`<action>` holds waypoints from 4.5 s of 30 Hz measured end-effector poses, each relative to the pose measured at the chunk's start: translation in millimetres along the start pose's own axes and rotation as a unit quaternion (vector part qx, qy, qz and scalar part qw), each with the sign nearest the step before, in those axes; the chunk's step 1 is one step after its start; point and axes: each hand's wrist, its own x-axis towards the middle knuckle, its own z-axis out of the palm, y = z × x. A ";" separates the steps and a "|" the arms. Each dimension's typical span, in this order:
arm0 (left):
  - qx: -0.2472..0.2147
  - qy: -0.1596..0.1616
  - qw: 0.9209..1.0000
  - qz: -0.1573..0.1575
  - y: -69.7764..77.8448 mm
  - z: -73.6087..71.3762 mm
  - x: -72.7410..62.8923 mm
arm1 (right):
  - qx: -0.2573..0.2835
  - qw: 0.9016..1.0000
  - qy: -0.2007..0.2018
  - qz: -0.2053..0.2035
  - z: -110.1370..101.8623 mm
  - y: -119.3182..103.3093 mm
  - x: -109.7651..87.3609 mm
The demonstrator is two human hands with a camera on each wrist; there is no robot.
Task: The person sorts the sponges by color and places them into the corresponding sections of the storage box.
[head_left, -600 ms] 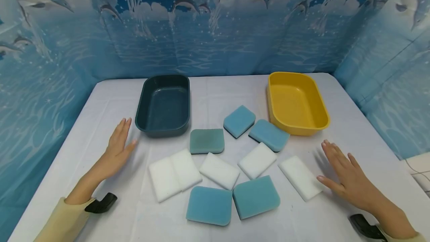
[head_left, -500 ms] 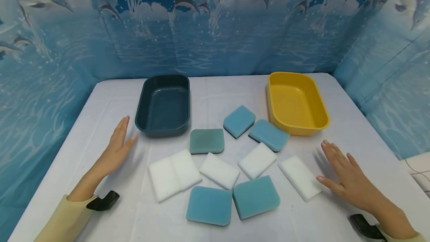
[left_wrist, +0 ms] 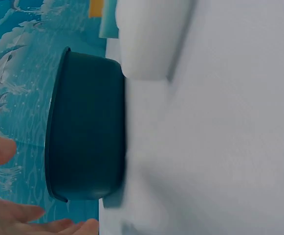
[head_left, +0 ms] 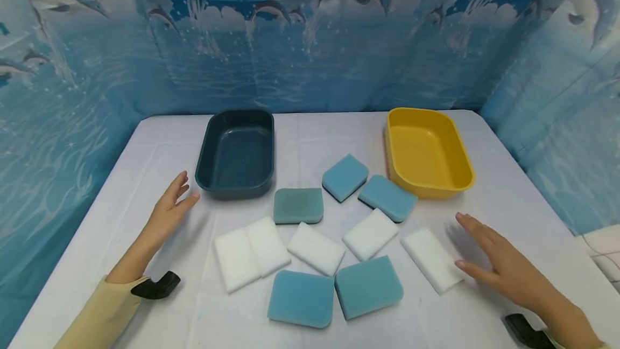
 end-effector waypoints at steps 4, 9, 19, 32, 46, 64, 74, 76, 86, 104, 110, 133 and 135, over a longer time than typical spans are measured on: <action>-0.069 -0.011 0.997 -0.025 3.3 0.3 1.8 | -0.023 0.999 0.038 -0.031 0.6 -3.0 -0.2; -0.206 -0.016 0.977 -0.054 5.0 4.6 8.1 | -0.030 0.996 0.069 -0.047 1.9 -5.0 0.0; -0.331 -0.013 0.941 -0.067 0.6 13.2 19.7 | -0.019 0.990 0.111 -0.090 2.2 -8.8 1.4; -0.346 0.004 0.936 -0.057 -1.1 19.7 27.4 | 0.013 0.978 0.143 -0.151 0.0 -17.2 5.3; -0.364 -0.028 0.928 -0.074 -2.7 18.5 27.7 | 0.020 0.973 0.062 -0.220 12.3 -71.9 17.1; -0.360 -0.036 0.929 -0.073 -6.8 17.7 31.8 | -0.039 0.971 -0.115 -0.204 30.2 -112.5 35.2; -0.356 -0.031 0.931 -0.071 -5.8 18.1 31.5 | -0.038 0.969 -0.092 -0.228 33.3 -109.8 35.5; -0.354 -0.032 0.932 -0.071 -5.5 18.3 31.0 | -0.035 0.968 -0.084 -0.234 33.7 -109.3 35.3; -0.348 -0.030 0.934 -0.078 -4.9 18.4 29.7 | -0.011 0.964 -0.047 -0.262 30.0 -107.6 33.9; -0.348 -0.033 0.933 -0.082 -7.2 21.3 23.5 | -0.013 0.961 -0.043 -0.273 14.9 -112.1 41.9; -0.344 -0.031 0.936 -0.073 -3.7 20.9 25.4 | -0.017 0.959 -0.042 -0.281 7.1 -117.8 53.7; -0.330 -0.031 0.941 -0.064 -4.6 23.0 27.2 | -0.013 0.947 0.029 -0.319 -3.1 -132.3 96.4; -0.326 -0.030 0.943 -0.063 -4.7 22.6 27.0 | -0.011 0.948 0.029 -0.318 -5.4 -133.6 97.1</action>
